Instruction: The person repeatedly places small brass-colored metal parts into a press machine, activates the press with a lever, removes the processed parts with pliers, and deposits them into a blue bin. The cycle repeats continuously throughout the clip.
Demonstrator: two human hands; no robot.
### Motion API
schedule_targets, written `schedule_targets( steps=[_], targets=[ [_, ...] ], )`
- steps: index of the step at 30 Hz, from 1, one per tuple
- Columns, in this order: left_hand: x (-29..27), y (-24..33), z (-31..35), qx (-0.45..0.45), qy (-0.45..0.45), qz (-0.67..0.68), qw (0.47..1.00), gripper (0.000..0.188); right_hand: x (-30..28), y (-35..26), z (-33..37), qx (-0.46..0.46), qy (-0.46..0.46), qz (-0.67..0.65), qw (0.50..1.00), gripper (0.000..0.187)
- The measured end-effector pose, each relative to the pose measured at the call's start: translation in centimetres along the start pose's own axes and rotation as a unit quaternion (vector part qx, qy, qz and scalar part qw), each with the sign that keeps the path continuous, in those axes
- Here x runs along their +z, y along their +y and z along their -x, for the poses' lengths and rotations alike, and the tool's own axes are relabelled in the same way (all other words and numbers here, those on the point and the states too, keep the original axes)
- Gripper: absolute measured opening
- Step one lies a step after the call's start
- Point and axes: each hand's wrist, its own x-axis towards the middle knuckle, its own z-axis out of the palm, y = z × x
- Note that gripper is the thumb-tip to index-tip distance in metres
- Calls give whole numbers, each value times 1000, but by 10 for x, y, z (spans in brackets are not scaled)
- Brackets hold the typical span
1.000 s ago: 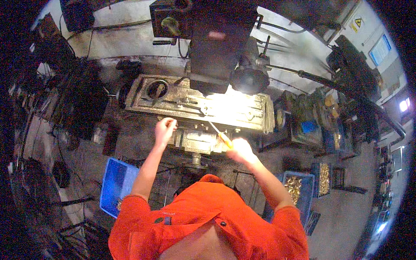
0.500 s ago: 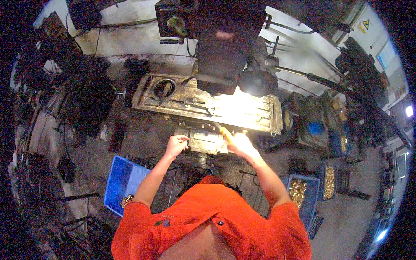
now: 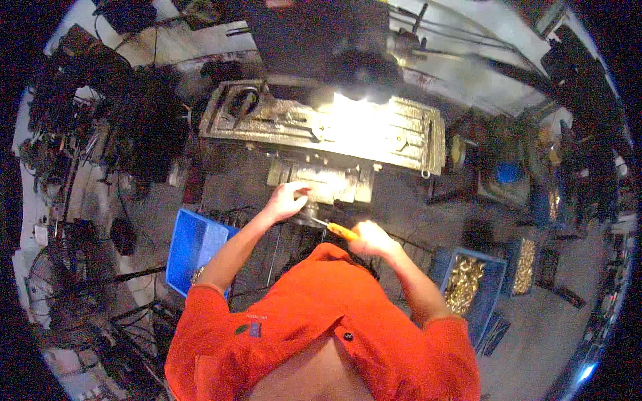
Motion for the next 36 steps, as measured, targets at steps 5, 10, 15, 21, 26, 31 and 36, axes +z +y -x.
schedule_targets(
  steps=[5, 10, 15, 21, 26, 31, 36],
  targets=[
    [23, 29, 14, 133, -190, -237, 943, 35, 13, 3, -37, -18, 41, -35, 998, 27],
    [25, -9, 10, 138, -172, -311, 924, 24, 41, 6, -58, -127, 180, -11, 975, 38],
    [34, -72, 14, -29, -221, -452, 864, 15, 44, 30, -33, -28, 146, -97, 984, 43],
    [57, -122, 31, -98, -159, -413, 891, 13, 96, 95, -11, 67, 63, -77, 993, 41],
    [26, -120, 44, -95, -110, -320, 936, 19, 128, 128, -9, 98, 17, -196, 976, 41],
    [-91, -132, 123, -179, 80, -228, 954, 29, 101, 68, -7, 47, 93, -226, 969, 36],
    [-181, -194, 284, -396, 215, -261, 854, 24, 84, 43, -41, 36, 118, -208, 970, 31]
  ],
)
